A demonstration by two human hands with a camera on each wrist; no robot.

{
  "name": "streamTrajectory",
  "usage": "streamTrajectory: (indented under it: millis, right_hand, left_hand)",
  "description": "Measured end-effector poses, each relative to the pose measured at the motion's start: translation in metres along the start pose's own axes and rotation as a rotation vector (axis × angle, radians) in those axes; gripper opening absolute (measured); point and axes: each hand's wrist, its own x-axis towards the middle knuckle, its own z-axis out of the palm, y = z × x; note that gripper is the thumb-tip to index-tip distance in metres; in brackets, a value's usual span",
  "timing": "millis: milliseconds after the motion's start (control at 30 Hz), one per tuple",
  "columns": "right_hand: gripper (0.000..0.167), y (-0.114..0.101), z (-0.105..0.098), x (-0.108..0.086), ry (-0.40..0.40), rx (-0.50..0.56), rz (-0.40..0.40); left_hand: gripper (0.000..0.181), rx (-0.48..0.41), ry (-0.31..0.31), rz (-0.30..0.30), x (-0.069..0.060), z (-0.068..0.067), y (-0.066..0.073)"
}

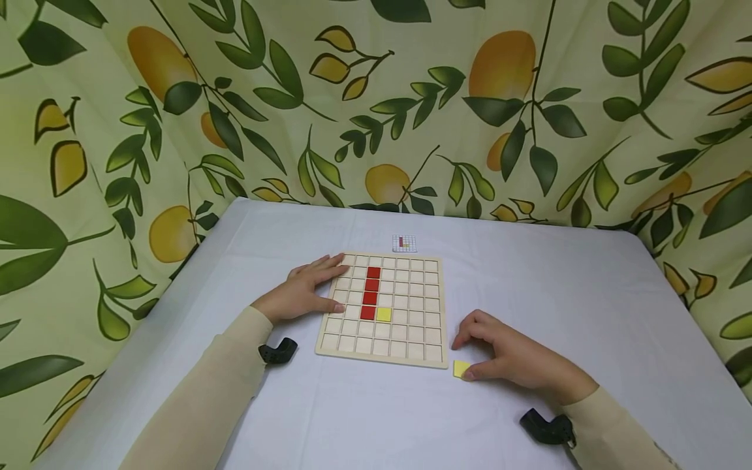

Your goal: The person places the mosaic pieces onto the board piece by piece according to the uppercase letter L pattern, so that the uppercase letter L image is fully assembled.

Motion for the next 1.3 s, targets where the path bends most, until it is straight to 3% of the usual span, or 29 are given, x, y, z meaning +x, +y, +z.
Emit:
streamTrajectory:
  millis: [167, 333, 533, 700, 933, 1300]
  right_hand:
    - [0.021, -0.001, 0.002, 0.0, 0.021, -0.002, 0.016]
    - [0.023, -0.004, 0.002, 0.0, 0.053, -0.006, 0.004]
    - [0.018, -0.007, 0.004, 0.002, 0.11, 0.005, 0.107]
    - [0.015, -0.01, 0.005, 0.008, 0.211, -0.007, 0.179]
    - [0.013, -0.022, 0.006, 0.024, 0.319, 0.101, 0.176]
    - [0.011, -0.039, 0.021, 0.067, 0.314, 0.155, 0.165]
  left_hand:
    - [0.096, -0.002, -0.002, -0.01, 0.0, 0.0, 0.0]
    - [0.096, -0.007, 0.0, -0.023, 0.0, 0.0, 0.001]
    - [0.097, -0.01, -0.004, -0.024, 0.0, -0.001, 0.001]
    - [0.097, -0.004, 0.0, -0.013, 0.0, -0.002, 0.0]
    - [0.096, -0.009, 0.002, -0.014, -0.001, -0.002, -0.001]
    - [0.097, -0.02, -0.003, 0.014, -0.002, -0.001, -0.001]
